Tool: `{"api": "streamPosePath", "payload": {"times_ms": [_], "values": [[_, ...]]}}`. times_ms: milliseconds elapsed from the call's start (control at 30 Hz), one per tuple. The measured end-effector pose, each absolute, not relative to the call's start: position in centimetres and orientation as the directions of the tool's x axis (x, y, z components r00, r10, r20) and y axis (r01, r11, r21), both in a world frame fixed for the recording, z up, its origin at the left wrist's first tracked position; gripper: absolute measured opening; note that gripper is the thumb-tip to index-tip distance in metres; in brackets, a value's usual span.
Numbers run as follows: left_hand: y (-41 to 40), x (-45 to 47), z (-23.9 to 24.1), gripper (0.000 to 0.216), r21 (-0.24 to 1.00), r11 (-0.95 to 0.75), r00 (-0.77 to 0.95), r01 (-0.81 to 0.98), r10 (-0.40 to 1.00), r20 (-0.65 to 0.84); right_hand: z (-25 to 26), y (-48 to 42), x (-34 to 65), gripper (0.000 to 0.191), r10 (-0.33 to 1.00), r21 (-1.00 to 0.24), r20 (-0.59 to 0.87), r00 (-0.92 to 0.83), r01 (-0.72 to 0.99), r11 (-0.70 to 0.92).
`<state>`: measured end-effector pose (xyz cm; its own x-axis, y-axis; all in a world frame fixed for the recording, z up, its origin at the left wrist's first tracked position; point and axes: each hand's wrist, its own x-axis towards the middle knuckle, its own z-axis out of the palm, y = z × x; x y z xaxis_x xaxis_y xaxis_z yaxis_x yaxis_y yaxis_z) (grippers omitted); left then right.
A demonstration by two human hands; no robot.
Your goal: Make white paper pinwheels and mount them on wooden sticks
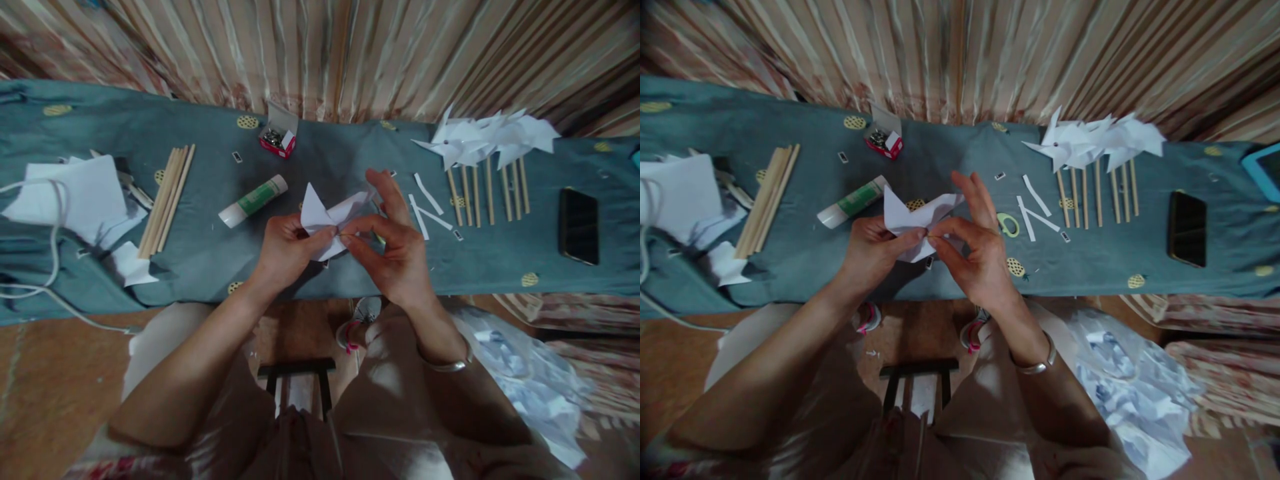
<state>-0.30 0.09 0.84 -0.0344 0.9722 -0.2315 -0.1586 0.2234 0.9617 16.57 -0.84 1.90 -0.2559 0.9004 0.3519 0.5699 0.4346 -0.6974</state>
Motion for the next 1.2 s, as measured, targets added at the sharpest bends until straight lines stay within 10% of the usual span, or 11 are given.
{"api": "streamPosePath", "payload": {"times_ms": [1200], "values": [[-0.19, -0.73, 0.37, 0.004, 0.968, 0.197, 0.043, -0.155, 0.980, -0.192, 1.31, -0.35, 17.09, 0.005, 0.940, -0.830, 0.212, -0.269, 0.457, 0.318]]}}
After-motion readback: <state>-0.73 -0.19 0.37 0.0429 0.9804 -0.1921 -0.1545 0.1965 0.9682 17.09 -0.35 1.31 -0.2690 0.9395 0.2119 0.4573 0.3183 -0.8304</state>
